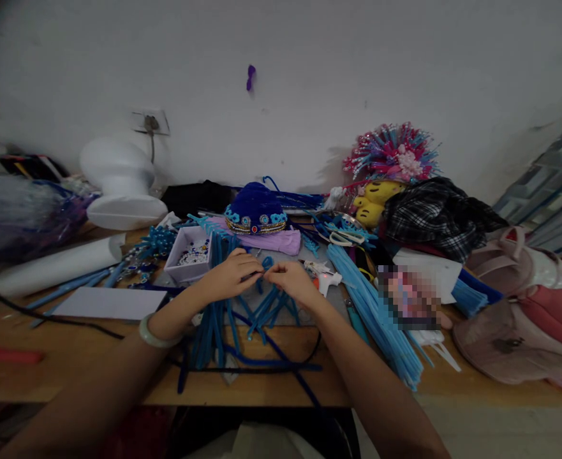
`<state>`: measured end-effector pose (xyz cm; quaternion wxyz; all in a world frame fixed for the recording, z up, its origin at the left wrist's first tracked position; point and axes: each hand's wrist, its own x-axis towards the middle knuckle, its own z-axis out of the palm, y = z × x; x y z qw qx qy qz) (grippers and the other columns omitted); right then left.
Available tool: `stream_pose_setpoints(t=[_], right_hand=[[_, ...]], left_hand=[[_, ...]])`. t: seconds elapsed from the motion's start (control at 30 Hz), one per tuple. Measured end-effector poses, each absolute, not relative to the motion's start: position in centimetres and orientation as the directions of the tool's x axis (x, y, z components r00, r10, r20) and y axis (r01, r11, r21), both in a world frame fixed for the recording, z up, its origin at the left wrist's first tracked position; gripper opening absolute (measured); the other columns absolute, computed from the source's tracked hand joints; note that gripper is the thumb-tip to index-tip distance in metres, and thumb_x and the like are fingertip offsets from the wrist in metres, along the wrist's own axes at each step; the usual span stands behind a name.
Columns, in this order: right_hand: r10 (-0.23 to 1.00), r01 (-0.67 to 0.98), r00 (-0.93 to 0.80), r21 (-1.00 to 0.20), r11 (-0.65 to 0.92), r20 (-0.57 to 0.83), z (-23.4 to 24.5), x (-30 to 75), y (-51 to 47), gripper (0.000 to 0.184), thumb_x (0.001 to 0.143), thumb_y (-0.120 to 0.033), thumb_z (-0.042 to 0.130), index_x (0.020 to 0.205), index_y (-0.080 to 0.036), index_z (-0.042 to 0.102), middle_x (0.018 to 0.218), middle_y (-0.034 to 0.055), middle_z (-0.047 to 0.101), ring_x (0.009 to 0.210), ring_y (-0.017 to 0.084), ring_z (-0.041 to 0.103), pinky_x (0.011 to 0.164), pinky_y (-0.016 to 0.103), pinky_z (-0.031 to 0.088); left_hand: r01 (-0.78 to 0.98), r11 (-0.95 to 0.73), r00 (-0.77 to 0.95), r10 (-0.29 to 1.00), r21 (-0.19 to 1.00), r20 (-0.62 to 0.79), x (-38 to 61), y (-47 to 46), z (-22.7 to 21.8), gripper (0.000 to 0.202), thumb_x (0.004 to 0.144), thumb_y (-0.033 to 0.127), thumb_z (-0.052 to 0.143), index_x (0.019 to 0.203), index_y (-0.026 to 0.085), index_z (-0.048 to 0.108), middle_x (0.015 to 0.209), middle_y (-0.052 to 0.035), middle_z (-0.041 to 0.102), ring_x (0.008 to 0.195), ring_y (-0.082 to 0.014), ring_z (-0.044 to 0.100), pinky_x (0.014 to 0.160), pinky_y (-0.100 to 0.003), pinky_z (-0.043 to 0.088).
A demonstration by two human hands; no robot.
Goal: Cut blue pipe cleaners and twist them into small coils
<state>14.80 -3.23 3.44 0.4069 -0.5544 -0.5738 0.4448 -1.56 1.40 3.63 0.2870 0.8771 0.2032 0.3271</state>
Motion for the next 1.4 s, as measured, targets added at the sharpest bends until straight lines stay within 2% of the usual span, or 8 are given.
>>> stream_pose_setpoints(t=[0.23, 0.33, 0.47, 0.57, 0.63, 1.07, 1.23, 1.4], right_hand=[[0.889, 0.699, -0.254, -0.563, 0.441, 0.382, 2.7, 14.1, -3.8, 0.009, 0.068, -0.013, 0.048, 0.068, -0.016, 0.056, 0.073, 0.0051, 0.056, 0.071, 0.016, 0.049, 0.066, 0.029, 0.037], [0.907, 0.666, -0.164, -0.634, 0.393, 0.389, 2.3, 13.7, -3.7, 0.008, 0.069, -0.014, 0.048, 0.067, -0.016, 0.055, 0.072, 0.0048, 0.055, 0.071, 0.016, 0.049, 0.067, 0.029, 0.038], [0.999, 0.206, -0.015, -0.978, -0.031, -0.035, 2.3, 13.9, -3.1, 0.010, 0.068, -0.020, 0.051, 0.060, -0.015, 0.054, 0.053, -0.0011, 0.049, 0.050, 0.010, 0.044, 0.050, 0.024, 0.036], [0.954, -0.172, -0.135, -0.942, -0.289, -0.269, 2.4, 14.3, -2.8, 0.008, 0.066, -0.017, 0.052, 0.060, -0.013, 0.055, 0.052, -0.0013, 0.050, 0.045, 0.006, 0.043, 0.044, 0.020, 0.034], [0.912, -0.270, -0.214, -0.876, -0.399, -0.350, 2.4, 14.6, -2.7, 0.006, 0.065, -0.015, 0.052, 0.060, -0.012, 0.055, 0.053, -0.0002, 0.052, 0.044, 0.005, 0.043, 0.042, 0.018, 0.035], [0.776, -0.397, -0.493, -0.691, -0.604, -0.395, 2.5, 15.1, -2.8, 0.006, 0.064, -0.010, 0.056, 0.060, -0.010, 0.051, 0.054, -0.0023, 0.047, 0.041, 0.000, 0.035, 0.038, 0.010, 0.028], [0.885, -0.302, -0.386, -0.871, -0.387, -0.259, 2.7, 14.7, -3.1, 0.008, 0.060, -0.014, 0.056, 0.055, -0.012, 0.050, 0.050, -0.0044, 0.044, 0.041, 0.001, 0.033, 0.039, 0.014, 0.025], [0.975, 0.141, -0.220, -0.990, 0.008, -0.024, 2.8, 14.6, -3.2, 0.006, 0.062, -0.016, 0.050, 0.057, -0.014, 0.053, 0.045, -0.0058, 0.042, 0.043, 0.005, 0.036, 0.043, 0.018, 0.026]], left_hand=[[0.326, -0.429, 0.621, 0.769, 0.842, 0.151, -0.9, 1.9, 2.7, 0.016, 0.064, 0.019, 0.051, 0.049, 0.018, 0.056, 0.046, 0.0022, 0.050, 0.048, -0.0125, 0.044, 0.051, -0.022, 0.030], [0.358, -0.437, 0.625, 0.768, 0.825, 0.136, -1.0, 2.2, 2.6, 0.016, 0.068, 0.020, 0.047, 0.055, 0.017, 0.057, 0.051, 0.0023, 0.053, 0.051, -0.0125, 0.047, 0.051, -0.022, 0.033], [0.396, -0.804, 0.749, 0.562, 0.444, 0.351, -1.2, 2.0, 2.9, 0.019, 0.077, 0.020, 0.040, 0.076, 0.015, 0.058, 0.072, -0.0023, 0.059, 0.071, -0.0145, 0.051, 0.069, -0.026, 0.038], [0.344, -0.934, 0.842, 0.353, 0.099, 0.409, -1.4, 1.7, 3.0, 0.021, 0.081, 0.017, 0.036, 0.082, 0.013, 0.056, 0.081, -0.0066, 0.059, 0.079, -0.0158, 0.051, 0.076, -0.029, 0.038], [0.298, -0.953, 0.874, 0.251, -0.050, 0.417, -1.6, 1.7, 2.9, 0.020, 0.082, 0.015, 0.035, 0.084, 0.012, 0.055, 0.083, -0.0079, 0.058, 0.081, -0.0161, 0.050, 0.077, -0.030, 0.038], [0.197, -0.940, 0.848, 0.020, -0.280, 0.529, -2.6, 1.9, 3.0, 0.022, 0.082, 0.012, 0.035, 0.094, 0.013, 0.054, 0.093, -0.0072, 0.060, 0.088, -0.0156, 0.050, 0.081, -0.031, 0.039], [0.209, -0.936, 0.859, 0.037, -0.284, 0.511, -2.5, 1.6, 3.3, 0.022, 0.081, 0.011, 0.036, 0.091, 0.012, 0.055, 0.088, -0.0078, 0.061, 0.085, -0.0160, 0.050, 0.080, -0.031, 0.038], [0.284, -0.954, 0.873, 0.219, -0.091, 0.435, -2.2, 1.1, 3.8, 0.020, 0.080, 0.014, 0.037, 0.081, 0.012, 0.057, 0.077, -0.0062, 0.060, 0.074, -0.0148, 0.051, 0.076, -0.030, 0.037]])
